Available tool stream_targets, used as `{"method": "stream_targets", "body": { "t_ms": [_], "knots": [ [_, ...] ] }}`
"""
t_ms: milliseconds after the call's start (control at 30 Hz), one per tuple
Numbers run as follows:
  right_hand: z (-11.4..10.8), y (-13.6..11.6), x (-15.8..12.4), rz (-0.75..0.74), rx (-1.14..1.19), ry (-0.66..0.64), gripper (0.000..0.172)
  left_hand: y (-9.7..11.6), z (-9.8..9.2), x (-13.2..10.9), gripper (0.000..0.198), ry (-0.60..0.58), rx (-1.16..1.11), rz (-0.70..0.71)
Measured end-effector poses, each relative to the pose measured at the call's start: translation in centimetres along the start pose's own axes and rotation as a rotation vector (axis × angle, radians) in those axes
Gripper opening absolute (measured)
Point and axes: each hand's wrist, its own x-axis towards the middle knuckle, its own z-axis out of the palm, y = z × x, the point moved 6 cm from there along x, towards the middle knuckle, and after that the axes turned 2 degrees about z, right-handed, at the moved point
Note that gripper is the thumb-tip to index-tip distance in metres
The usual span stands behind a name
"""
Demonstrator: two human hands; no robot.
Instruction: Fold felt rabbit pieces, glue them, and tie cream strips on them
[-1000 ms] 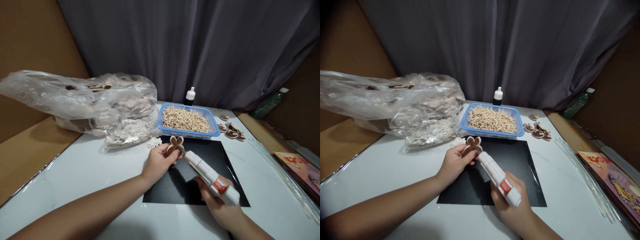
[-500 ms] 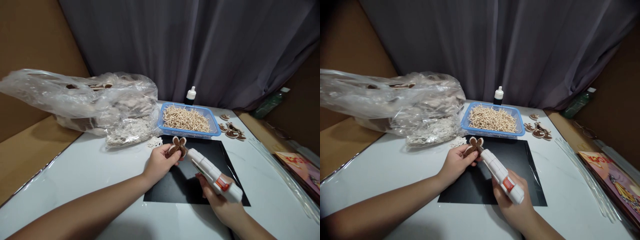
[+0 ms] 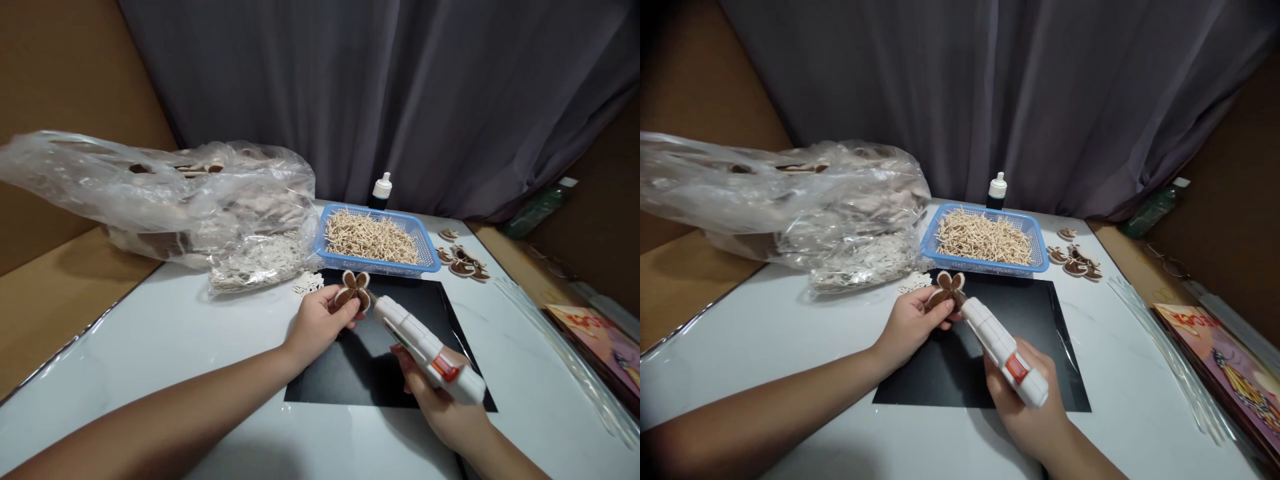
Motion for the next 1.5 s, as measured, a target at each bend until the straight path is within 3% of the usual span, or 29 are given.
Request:
{"method": "stream_targets", "body": {
  "t_ms": [233,367,500,667,833,967,1133,1300,1367,1500],
  "knots": [
    [0.2,-0.4,0.0,-0.04,-0.011,-0.052,0.017,-0.1,0.2,0.0,0.016,-0.012,-0.014,-0.022],
    [-0.1,-0.2,0.0,0.018,-0.006,0.026,0.019,-0.2,0.2,-0.1,0.015,-0.011,-0.001,-0.022],
    [0.4,-0.6,-0.1,0.041,0.047,-0.032,0.026,-0.2,0.1,-0.1,0.014,0.008,-0.03,-0.028],
    [-0.5,-0.3,0.2,0.173,0.145,0.028,0.03,0.0,0.1,-0.1,0.018,0.018,-0.019,-0.047],
    [-0.3,-0.3,0.4,0.128,0.185,-0.099,0.029,-0.2,0.2,-0.1,0.017,0.015,-0.043,-0.056],
    [-1.1,0.3,0.2,0.247,0.191,0.064,0.036,-0.1,0.1,-0.2,0.017,0.011,-0.034,-0.053],
    [-2.1,1.5,1.1,0.376,0.296,0.127,0.045,0.0,-0.2,-0.3,0.021,0.062,-0.08,-0.064],
    [-3.0,4.9,3.3,0.626,0.239,0.03,0.041,-0.2,-0.9,-0.2,0.024,0.18,-0.161,-0.047],
    [-3.2,5.6,3.9,0.623,0.172,0.0,0.04,-0.1,-1.0,-0.1,0.024,0.182,-0.158,-0.02],
    [-3.9,5.4,4.7,0.477,0.076,0.122,0.037,0.0,-0.9,-0.1,0.026,0.135,-0.142,-0.007]
  ]
}}
